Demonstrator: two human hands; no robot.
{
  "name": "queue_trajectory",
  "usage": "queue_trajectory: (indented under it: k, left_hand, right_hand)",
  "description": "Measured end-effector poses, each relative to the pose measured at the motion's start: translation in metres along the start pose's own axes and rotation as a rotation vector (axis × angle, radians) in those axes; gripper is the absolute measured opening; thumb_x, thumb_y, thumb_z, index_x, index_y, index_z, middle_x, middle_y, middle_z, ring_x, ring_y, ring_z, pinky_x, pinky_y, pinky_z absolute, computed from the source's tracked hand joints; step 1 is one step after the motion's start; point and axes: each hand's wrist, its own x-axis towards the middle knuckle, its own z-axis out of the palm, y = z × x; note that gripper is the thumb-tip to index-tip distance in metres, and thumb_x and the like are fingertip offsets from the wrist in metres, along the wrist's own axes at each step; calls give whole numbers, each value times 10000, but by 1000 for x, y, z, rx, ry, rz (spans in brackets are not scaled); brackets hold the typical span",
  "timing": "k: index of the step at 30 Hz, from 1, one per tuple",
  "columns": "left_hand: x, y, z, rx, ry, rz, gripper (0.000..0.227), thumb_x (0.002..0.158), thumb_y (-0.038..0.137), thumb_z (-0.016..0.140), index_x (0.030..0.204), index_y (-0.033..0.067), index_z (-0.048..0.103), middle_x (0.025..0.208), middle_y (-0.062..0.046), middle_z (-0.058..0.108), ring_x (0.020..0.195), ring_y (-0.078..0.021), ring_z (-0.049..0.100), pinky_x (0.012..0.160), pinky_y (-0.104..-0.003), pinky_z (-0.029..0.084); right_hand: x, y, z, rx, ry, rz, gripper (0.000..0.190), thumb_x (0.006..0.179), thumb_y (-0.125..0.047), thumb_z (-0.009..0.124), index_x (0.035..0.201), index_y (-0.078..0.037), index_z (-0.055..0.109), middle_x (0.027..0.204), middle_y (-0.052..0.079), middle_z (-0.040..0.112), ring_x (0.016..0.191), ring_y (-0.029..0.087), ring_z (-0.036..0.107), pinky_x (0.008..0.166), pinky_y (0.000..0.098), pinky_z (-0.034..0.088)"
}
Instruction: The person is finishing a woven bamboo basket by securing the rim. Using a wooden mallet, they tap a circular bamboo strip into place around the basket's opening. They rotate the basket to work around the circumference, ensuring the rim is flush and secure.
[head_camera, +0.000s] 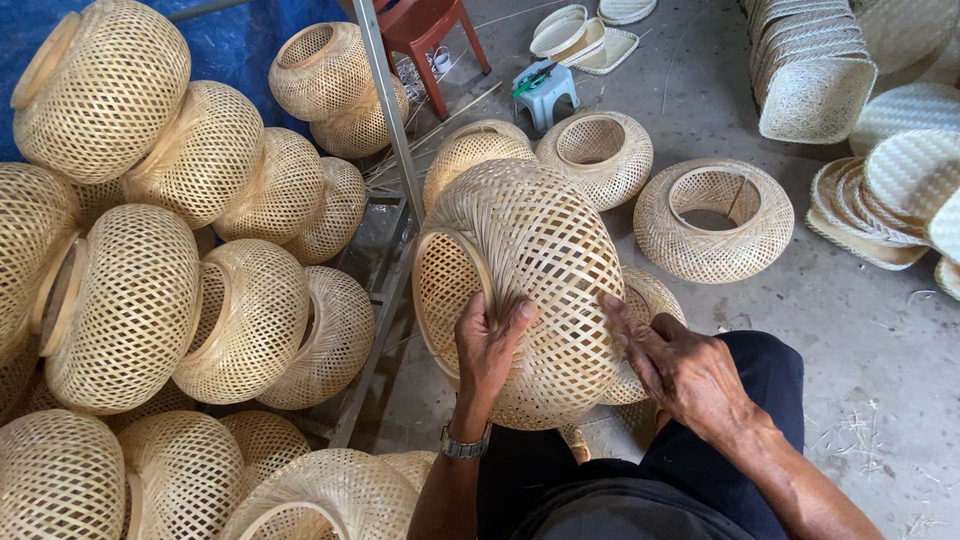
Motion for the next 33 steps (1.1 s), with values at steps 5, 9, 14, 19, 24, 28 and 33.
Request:
queue_trajectory:
  k: [5,9,14,19,24,28,33]
  left_hand:
    - [-4,-22,19,-55,80,-76,269,879,222,803,1002,12,690,872,-79,726,718,-128,675,639,-285,584]
    - [3,-46,33,-240,136,-86,274,861,190,772,1042,20,654,928,-79,739,744,-136,716,645,-296,624]
    - [-1,-43,15,-146,183,-37,271,924,169,774,1090,-12,658,1002,-81,724,869,-122,695,791,-271,614]
    - [-2,-32,8,-198,160,-13,280,941,158,765,1115,-14,628,1029,-67,695,913,-114,661,832,-265,584]
    - [-4,-20,21,-183,122,46,303,946,159,751,1157,8,595,983,-63,690,852,-111,655,772,-266,592]
    - [-9,-3,28,-193,116,82,303,965,150,734,1183,11,577,1015,-61,678,893,-91,634,798,-243,569]
    - [-13,2,30,-185,116,62,290,978,151,717,1166,8,548,932,-40,639,814,-75,601,718,-232,554]
  right_hand:
    - [-7,-27,24,152,89,-171,629,951,-117,623,1553,-168,449,909,133,684,607,203,679,531,346,617]
    - [-28,-41,57,166,-97,-254,644,921,-119,674,1517,-117,428,751,115,653,463,171,589,375,343,564]
    - [-45,13,51,187,80,129,589,985,-85,548,1546,-218,423,827,146,701,452,162,580,398,299,562]
    - [-31,24,13,-34,48,296,727,923,-205,660,1570,-71,357,889,265,727,659,378,717,563,469,574]
    - [-10,-17,-9,36,-30,242,735,909,-234,661,1558,-69,357,899,246,733,639,360,739,554,449,584]
    - [10,-35,-23,-64,1,56,771,877,-229,692,1556,-63,366,965,233,735,643,376,715,554,449,579]
    - [19,-44,-19,-59,10,-39,777,850,-172,700,1545,-71,366,977,194,736,632,344,708,562,430,588]
